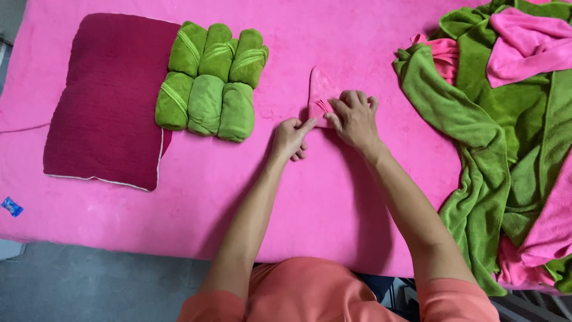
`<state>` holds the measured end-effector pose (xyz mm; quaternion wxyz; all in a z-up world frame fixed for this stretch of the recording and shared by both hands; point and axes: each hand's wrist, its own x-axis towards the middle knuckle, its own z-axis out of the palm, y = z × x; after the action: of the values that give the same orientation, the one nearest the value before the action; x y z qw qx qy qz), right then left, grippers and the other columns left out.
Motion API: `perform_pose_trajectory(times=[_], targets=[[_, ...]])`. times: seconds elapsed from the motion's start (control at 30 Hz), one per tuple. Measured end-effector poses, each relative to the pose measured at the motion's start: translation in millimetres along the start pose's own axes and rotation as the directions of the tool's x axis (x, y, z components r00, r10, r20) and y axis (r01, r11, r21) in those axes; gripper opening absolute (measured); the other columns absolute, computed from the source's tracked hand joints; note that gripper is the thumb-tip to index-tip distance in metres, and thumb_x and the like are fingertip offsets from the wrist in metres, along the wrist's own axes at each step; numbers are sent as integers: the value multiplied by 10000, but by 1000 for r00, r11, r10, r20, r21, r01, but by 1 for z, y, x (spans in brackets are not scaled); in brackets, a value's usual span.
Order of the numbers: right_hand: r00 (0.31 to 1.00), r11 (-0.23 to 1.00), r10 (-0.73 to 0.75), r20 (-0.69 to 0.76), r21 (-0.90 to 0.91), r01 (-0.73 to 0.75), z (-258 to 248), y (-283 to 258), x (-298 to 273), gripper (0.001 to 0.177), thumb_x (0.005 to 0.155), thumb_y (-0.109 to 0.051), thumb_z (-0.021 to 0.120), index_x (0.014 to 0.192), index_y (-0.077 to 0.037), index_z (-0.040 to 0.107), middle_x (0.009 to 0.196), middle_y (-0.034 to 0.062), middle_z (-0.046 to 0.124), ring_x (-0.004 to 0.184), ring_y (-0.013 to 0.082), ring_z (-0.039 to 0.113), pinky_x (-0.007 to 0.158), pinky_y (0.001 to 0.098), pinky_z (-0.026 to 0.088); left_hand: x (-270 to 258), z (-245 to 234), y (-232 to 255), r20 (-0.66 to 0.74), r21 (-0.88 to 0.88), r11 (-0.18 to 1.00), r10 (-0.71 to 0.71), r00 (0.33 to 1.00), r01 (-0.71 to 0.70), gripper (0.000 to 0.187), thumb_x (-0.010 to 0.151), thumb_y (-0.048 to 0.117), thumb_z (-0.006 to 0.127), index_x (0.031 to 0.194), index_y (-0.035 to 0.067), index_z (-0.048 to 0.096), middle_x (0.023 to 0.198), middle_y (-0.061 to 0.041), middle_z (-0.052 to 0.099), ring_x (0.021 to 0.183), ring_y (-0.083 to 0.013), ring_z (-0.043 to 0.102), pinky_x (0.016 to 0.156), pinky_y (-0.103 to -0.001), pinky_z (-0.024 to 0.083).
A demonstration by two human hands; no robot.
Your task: Folding and rolling a small pink towel into a decorative shape on a massage table.
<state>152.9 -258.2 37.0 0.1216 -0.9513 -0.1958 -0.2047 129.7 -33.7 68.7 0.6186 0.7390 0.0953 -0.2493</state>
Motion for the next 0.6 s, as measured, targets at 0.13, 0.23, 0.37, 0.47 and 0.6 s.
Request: perform_pose_trajectory(times=[0.13, 0.23, 0.37, 0.47, 0.6], targets=[[980, 991, -116, -160, -88, 103, 14, -2, -14, 392, 1032, -504, 658, 1304, -228, 712, 1137, 79, 634, 1147, 319, 619, 1014, 506, 411, 2, 3, -3, -36, -1, 1000, -9, 999, 9, 629, 955, 543, 674, 1165, -50, 653, 694, -293, 692, 473, -339, 712, 347, -397, 591], [990, 991, -117, -78, -81, 111, -8, -13, -15, 606, 878, -546, 767, 1363, -194, 677, 1292, 161, 639, 1281, 400, 582, 1102, 584, 391, 0, 2, 2, -55, -6, 1000, -21, 998, 20, 640, 945, 568, 672, 1129, -45, 665, 682, -286, 695, 467, -327, 711, 338, -384, 588], [992, 990, -86, 96, -100, 96, -23, -20, -2, 894, 708, -555, 877, 1469, -159, 629, 1399, 231, 606, 1346, 458, 544, 1133, 628, 395, -4, 1, 9, -64, 10, 1000, -20, 998, 21, 658, 939, 599, 667, 1098, -39, 685, 680, -277, 707, 462, -314, 714, 333, -375, 584], [991, 969, -96, 89, -219, 114, 19, 11, 4, 806, 676, -447, 933, 1388, -216, 633, 1242, 135, 649, 1175, 372, 654, 980, 522, 517, 2, 4, 0, -66, -6, 1000, -16, 998, 15, 649, 951, 592, 663, 1136, -30, 682, 701, -265, 713, 478, -304, 718, 342, -367, 586], [995, 979, -44, 94, -196, 62, -2, -8, 7, 717, 752, -493, 880, 1365, -203, 647, 1077, 110, 699, 963, 349, 725, 821, 485, 567, 14, 9, -24, -48, -5, 1000, 7, 999, -8, 645, 952, 554, 679, 1207, -39, 665, 741, -266, 716, 528, -300, 735, 379, -356, 599]])
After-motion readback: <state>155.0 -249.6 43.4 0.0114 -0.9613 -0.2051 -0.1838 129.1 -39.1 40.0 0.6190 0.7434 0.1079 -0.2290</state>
